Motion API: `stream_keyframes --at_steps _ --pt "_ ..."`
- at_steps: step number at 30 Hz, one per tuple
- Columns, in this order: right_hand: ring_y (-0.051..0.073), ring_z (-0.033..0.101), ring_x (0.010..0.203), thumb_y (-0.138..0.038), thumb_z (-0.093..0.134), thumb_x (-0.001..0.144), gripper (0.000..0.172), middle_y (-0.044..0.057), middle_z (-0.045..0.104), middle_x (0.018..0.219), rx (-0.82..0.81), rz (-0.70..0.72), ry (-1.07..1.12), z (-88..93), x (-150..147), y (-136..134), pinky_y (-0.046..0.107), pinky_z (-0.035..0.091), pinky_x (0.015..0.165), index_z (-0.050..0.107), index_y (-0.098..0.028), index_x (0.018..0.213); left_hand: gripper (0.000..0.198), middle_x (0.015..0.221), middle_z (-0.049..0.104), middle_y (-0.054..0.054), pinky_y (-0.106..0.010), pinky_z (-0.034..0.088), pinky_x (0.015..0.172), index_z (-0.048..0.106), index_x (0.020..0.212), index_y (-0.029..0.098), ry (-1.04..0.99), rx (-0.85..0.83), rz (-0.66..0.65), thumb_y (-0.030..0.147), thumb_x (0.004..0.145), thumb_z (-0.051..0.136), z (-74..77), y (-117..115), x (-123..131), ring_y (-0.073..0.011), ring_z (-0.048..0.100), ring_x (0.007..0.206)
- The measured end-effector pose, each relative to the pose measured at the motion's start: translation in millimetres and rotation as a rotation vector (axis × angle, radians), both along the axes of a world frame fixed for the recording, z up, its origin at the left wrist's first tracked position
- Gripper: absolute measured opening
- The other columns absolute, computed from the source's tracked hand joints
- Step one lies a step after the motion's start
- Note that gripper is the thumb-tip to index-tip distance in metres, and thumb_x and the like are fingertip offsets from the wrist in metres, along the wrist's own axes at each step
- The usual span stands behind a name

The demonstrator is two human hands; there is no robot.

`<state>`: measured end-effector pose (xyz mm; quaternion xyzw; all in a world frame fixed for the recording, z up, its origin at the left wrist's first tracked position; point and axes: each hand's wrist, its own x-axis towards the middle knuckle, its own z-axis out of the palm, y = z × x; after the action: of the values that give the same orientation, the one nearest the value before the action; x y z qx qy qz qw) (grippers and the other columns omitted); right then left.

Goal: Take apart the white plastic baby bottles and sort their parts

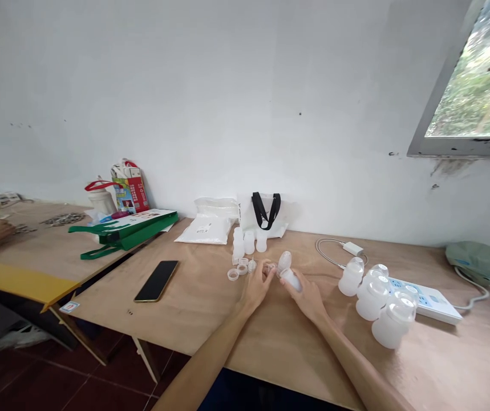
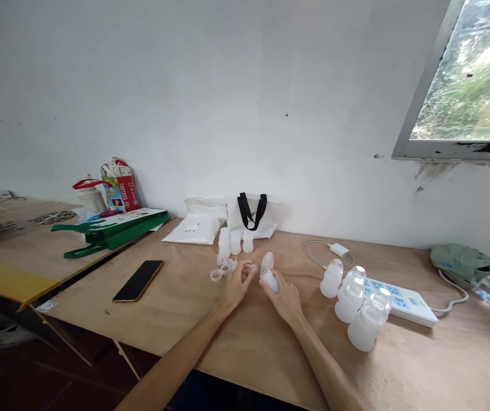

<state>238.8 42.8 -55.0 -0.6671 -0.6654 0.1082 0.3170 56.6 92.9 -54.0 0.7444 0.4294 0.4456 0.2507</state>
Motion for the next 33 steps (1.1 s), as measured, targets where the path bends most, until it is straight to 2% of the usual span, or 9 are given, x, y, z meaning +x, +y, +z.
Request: stream_keyframes --at_steps 3,8,15,18,22,24,26,29,33 --pt "0.027 0.072 0.086 -0.057 0.040 0.096 0.046 0.006 0.076 0.103 0.022 -0.051 0.056 -4.4 2.9 3.4 0.033 0.047 0.076 0.059 -0.025 0.123 0.022 0.099 0.071 -0.002 -0.032 0.049 0.082 0.063 0.104 0.025 0.103 0.032 0.050 0.042 0.098 0.051 -0.1 2.5 -4.1 -0.0205 0.066 0.091" --pt "0.026 0.072 0.082 -0.056 0.043 0.095 0.045 0.006 0.075 0.108 0.034 -0.094 0.073 -8.4 6.4 7.0 0.034 0.048 0.079 0.058 -0.026 0.126 0.016 0.097 0.069 -0.006 -0.035 0.046 0.085 0.068 0.095 0.022 0.360 0.100 -0.105 0.035 0.094 0.058 -7.0 6.0 -7.3 -0.0232 0.062 0.091" --pt "0.025 0.072 0.082 -0.058 0.043 0.095 0.045 0.005 0.075 0.105 0.021 -0.093 0.078 -6.4 6.8 5.6 0.034 0.047 0.080 0.058 -0.027 0.124 0.025 0.089 0.070 -0.005 -0.032 0.047 0.079 0.068 0.090 0.022 0.255 0.046 -0.151 0.040 0.097 0.053 -7.6 7.9 -11.6 -0.0217 0.062 0.085" --pt "0.026 0.072 0.082 -0.060 0.041 0.095 0.047 0.005 0.075 0.102 0.016 -0.095 0.077 -4.4 5.4 4.2 0.034 0.047 0.078 0.057 -0.027 0.124 0.029 0.095 0.071 -0.005 -0.035 0.045 0.088 0.067 0.093 0.023 0.182 0.160 -0.056 0.039 0.101 0.045 -1.6 8.1 -13.9 -0.0224 0.061 0.092" --pt "0.029 0.072 0.086 -0.059 0.041 0.096 0.047 0.005 0.076 0.097 0.000 -0.102 0.034 -1.9 3.2 3.2 0.034 0.045 0.076 0.056 -0.026 0.125 0.032 0.099 0.069 -0.007 -0.040 0.042 0.095 0.064 0.099 0.022 0.009 0.275 0.262 0.038 0.104 0.037 7.1 19.0 -23.4 -0.0251 0.058 0.099" --pt "0.030 0.072 0.090 -0.058 0.042 0.096 0.046 0.006 0.076 0.099 -0.002 -0.110 0.017 -1.1 2.5 3.4 0.034 0.045 0.076 0.056 -0.026 0.125 0.032 0.099 0.068 -0.009 -0.041 0.042 0.094 0.063 0.099 0.022 -0.044 0.281 0.363 0.039 0.103 0.036 10.9 28.7 -28.9 -0.0265 0.057 0.099" --pt "0.030 0.071 0.092 -0.058 0.042 0.096 0.045 0.006 0.076 0.100 -0.006 -0.109 0.006 -0.4 2.1 3.6 0.034 0.044 0.076 0.057 -0.026 0.125 0.033 0.098 0.068 -0.009 -0.041 0.042 0.093 0.064 0.099 0.023 -0.052 0.289 0.400 0.040 0.103 0.036 14.3 38.7 -31.9 -0.0269 0.057 0.099" --pt "0.030 0.071 0.094 -0.057 0.042 0.097 0.045 0.006 0.076 0.101 -0.004 -0.100 -0.004 0.3 1.5 3.4 0.033 0.045 0.076 0.058 -0.026 0.125 0.033 0.100 0.069 -0.008 -0.040 0.043 0.093 0.064 0.100 0.023 -0.013 0.321 0.376 0.040 0.103 0.036 17.0 50.4 -30.2 -0.0261 0.058 0.100" --pt "0.027 0.073 0.090 -0.054 0.043 0.097 0.041 0.004 0.077 0.099 0.029 -0.131 -0.054 0.4 0.5 2.4 0.031 0.046 0.074 0.059 -0.028 0.125 0.032 0.103 0.070 -0.008 -0.041 0.042 0.094 0.065 0.101 0.022 0.096 0.297 0.314 0.038 0.103 0.037 9.9 56.1 -24.2 -0.0257 0.058 0.100"
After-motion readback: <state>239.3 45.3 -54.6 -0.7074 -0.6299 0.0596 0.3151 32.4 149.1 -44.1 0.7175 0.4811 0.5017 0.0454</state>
